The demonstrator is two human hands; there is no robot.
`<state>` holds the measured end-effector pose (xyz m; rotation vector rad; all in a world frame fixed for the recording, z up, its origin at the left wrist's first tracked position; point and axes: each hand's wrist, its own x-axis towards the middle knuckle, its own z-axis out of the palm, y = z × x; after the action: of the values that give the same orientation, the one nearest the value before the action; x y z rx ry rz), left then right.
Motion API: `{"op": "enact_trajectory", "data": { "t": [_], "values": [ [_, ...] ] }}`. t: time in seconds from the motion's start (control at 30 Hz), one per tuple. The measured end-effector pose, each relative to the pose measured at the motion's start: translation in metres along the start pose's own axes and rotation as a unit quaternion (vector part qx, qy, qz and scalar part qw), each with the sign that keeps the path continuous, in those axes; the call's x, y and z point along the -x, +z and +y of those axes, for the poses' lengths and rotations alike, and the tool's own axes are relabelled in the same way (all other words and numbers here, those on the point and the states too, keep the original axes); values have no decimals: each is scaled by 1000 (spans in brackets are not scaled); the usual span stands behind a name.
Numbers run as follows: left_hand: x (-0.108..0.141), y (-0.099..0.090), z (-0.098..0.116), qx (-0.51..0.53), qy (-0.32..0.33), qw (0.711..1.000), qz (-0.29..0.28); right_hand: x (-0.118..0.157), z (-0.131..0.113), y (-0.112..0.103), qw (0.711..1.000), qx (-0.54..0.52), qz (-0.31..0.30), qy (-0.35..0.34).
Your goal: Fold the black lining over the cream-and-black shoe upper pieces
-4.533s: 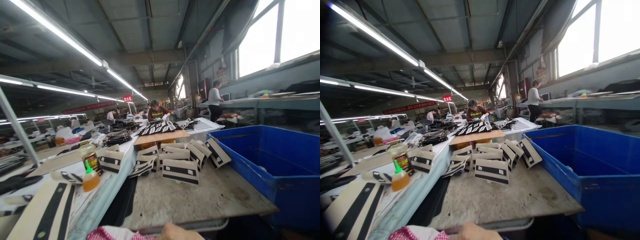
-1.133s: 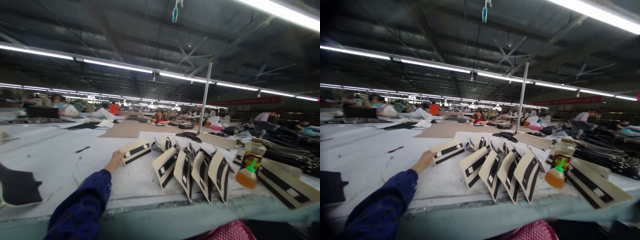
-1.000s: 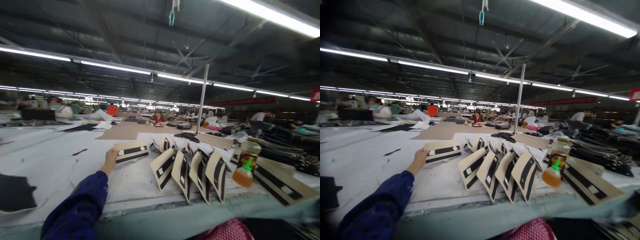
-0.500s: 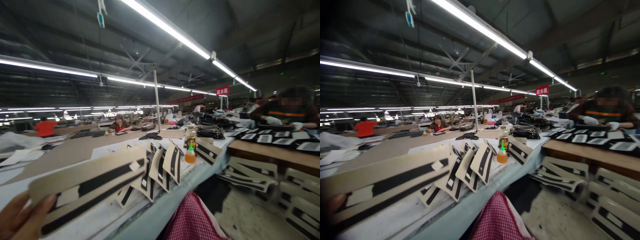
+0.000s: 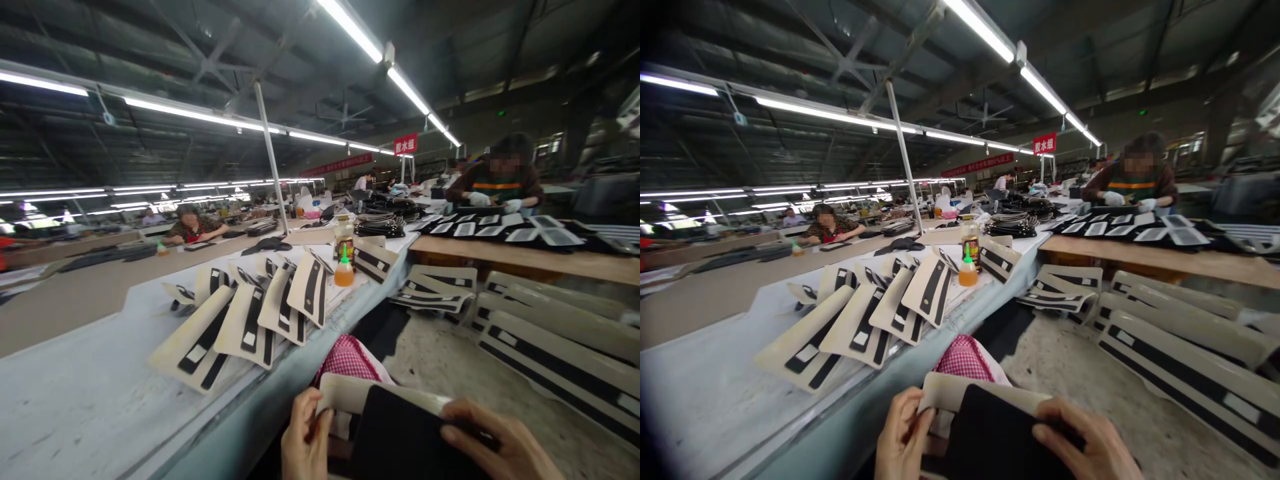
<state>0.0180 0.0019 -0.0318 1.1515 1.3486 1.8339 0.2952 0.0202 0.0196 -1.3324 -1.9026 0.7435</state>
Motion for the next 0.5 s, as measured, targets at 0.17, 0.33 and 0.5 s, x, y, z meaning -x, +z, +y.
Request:
{"op": "enact_trajectory", "data": {
  "t": [0.17,0.33,0.5],
  "values": [
    [9,-3,18,-36,-5,999,-25,-12,-24,18,999,2,-8,-35],
    [13,3,34,-46,-57,997,-17,-14,-34,36,998,6,-25,-54],
    [11,9,39,-35,-84,995,29,-10,-29,48,997,10,-30,-67]
  ]
}}
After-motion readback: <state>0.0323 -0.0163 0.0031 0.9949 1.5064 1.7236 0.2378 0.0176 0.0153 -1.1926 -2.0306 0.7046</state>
